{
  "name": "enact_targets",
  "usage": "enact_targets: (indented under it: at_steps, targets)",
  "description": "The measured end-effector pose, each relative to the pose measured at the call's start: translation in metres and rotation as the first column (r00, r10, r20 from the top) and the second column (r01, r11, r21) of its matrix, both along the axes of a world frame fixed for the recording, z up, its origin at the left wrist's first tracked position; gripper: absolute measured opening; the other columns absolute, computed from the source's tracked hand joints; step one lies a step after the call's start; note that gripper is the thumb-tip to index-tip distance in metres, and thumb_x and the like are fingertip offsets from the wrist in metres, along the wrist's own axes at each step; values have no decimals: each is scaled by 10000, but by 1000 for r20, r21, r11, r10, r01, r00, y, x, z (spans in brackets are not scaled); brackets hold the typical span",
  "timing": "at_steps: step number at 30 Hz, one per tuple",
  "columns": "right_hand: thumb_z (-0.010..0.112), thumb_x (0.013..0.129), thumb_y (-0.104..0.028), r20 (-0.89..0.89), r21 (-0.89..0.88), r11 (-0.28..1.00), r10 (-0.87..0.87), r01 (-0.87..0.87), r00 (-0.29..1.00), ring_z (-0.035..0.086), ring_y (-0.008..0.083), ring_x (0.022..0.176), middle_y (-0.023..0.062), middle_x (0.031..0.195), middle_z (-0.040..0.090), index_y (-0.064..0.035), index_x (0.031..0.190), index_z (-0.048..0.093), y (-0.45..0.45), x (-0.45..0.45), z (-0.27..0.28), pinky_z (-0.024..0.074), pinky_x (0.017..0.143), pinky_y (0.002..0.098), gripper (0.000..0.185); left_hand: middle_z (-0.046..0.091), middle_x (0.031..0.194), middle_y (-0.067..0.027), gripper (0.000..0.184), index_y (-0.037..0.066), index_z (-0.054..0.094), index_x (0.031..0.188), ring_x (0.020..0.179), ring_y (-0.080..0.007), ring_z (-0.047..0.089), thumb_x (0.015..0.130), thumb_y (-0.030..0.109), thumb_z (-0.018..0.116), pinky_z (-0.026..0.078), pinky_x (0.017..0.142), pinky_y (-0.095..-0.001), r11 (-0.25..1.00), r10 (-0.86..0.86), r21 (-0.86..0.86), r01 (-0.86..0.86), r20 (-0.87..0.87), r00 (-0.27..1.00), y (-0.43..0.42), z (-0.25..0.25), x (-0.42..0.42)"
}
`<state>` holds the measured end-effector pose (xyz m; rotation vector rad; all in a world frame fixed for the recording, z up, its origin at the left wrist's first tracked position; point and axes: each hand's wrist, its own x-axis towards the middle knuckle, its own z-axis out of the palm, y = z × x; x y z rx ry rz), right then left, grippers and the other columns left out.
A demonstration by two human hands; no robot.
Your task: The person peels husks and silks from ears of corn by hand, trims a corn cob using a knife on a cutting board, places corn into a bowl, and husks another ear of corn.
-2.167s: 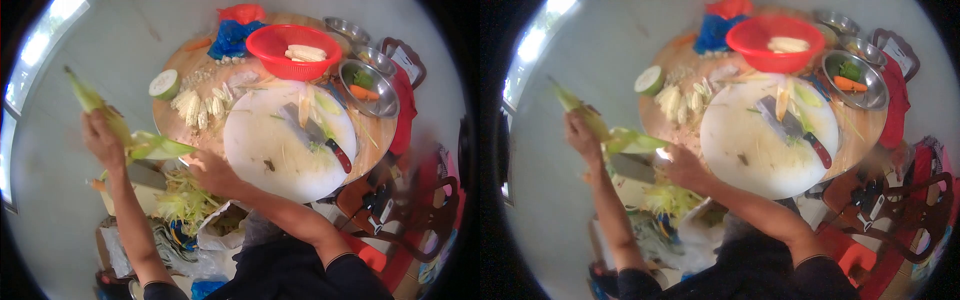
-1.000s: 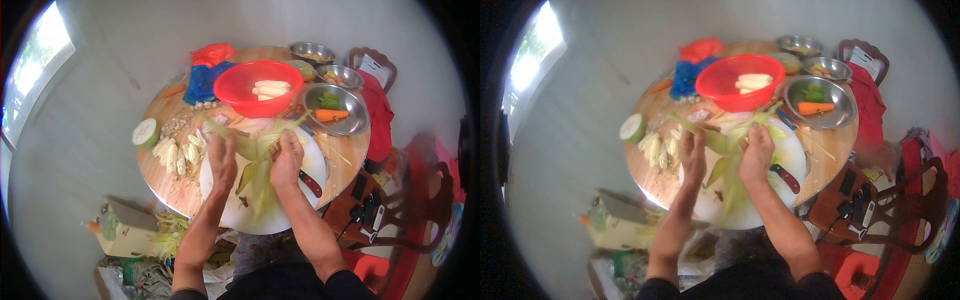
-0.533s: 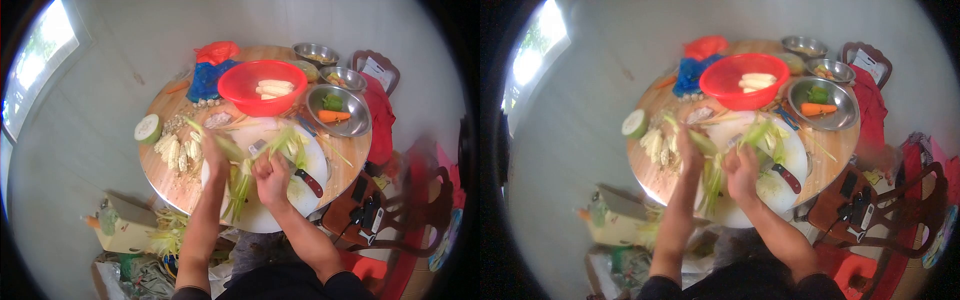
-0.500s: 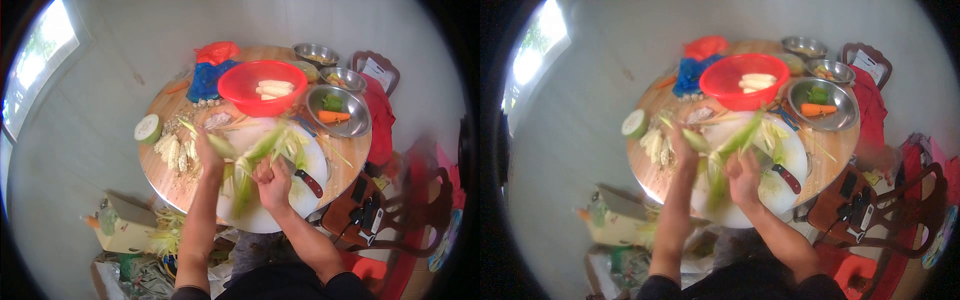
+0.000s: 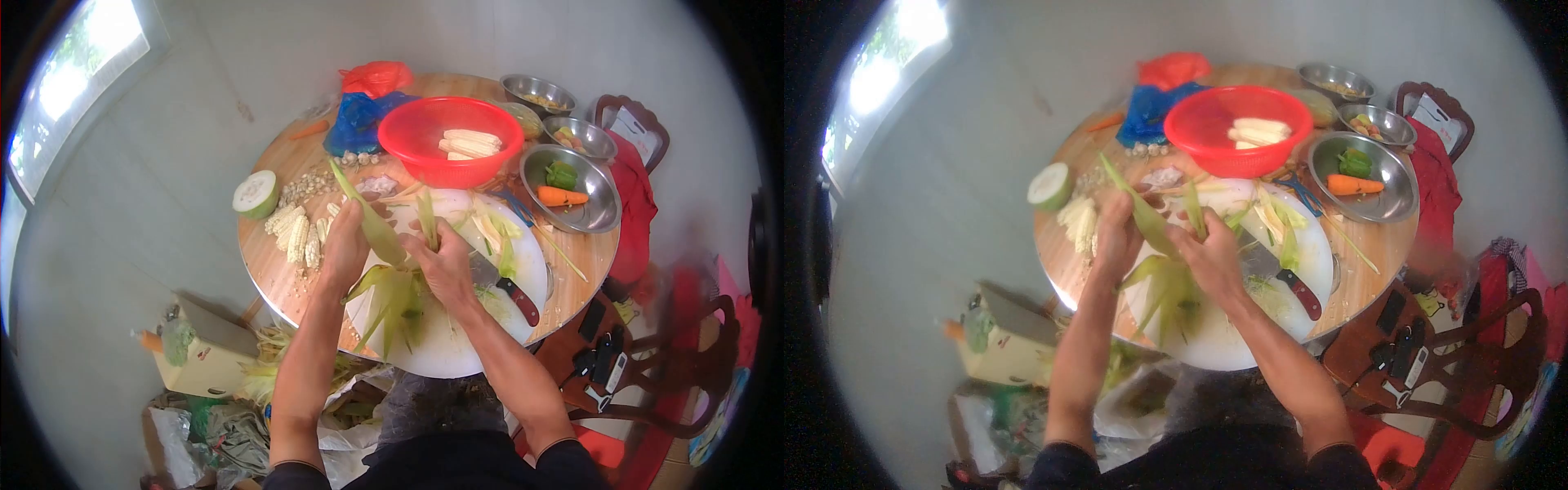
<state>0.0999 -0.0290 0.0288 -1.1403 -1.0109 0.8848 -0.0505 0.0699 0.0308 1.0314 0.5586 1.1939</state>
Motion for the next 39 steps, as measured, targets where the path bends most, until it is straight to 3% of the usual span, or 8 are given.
enact_targets:
  at_steps: [5,7,10,13,29,31,34,39]
  targets:
    - [784,869,-211,255,52,998,-44,31,966,572,106,739,12,800,591,1,1041,679,14,-5,2,497,702,299,293,636,1229,-150,462,-44,467,1442,1102,-246,632,1104,269,420,495,994,-370,990,-140,-24,139,-111,984,-26,32,4]
    - [771,849,-157,504,401,901,-366,164,782,653,213,729,110,828,646,-19,996,709,20,-5,-3,522,681,352,211,631,1263,-153,453,-50,492,1428,1111,-227,630,1090,250,460,497,987,-359,988,-153,-2,154,-124,980,-21,24,4]
    - [745,835,-156,573,425,889,-410,170,710,678,357,822,164,929,659,-21,1009,714,7,-5,16,546,710,434,223,643,1266,-142,415,-60,561,1373,1094,-195,636,1046,195,543,503,966,-339,987,-146,41,155,-172,974,-18,22,5]
    - [737,825,-137,654,439,881,-449,178,609,679,339,778,137,902,655,-21,984,719,1,-4,20,548,679,436,198,679,1191,-118,368,-66,632,1296,1025,-179,653,983,128,615,511,930,-323,991,-112,45,127,-248,962,-24,28,9]
    - [740,811,-135,558,375,891,-438,257,705,694,351,827,169,906,697,-6,961,719,5,11,14,551,758,428,199,724,1036,-83,308,-75,691,1192,907,-124,652,926,79,670,526,798,-273,964,70,262,44,-411,909,-36,32,21]
    - [737,838,-154,348,158,982,-157,107,924,714,321,865,190,955,718,1,1041,728,7,20,16,550,773,386,255,723,1037,-74,288,-56,694,1176,907,-120,652,924,82,687,519,813,-268,961,86,275,32,-404,911,-33,28,19]
    - [721,869,-169,220,149,989,-43,10,975,726,296,891,199,1000,728,-6,1103,728,12,31,14,545,787,360,285,723,1048,-92,284,-60,678,1159,923,-137,664,905,64,708,527,836,-280,969,71,248,25,-370,927,-32,24,19]
    - [703,900,-205,374,255,966,-147,50,916,712,259,855,179,941,734,-8,1058,749,1,30,41,535,764,358,256,721,1055,-138,292,-62,644,1102,947,-176,684,862,53,762,550,859,-314,959,74,282,29,-347,935,-29,18,24]
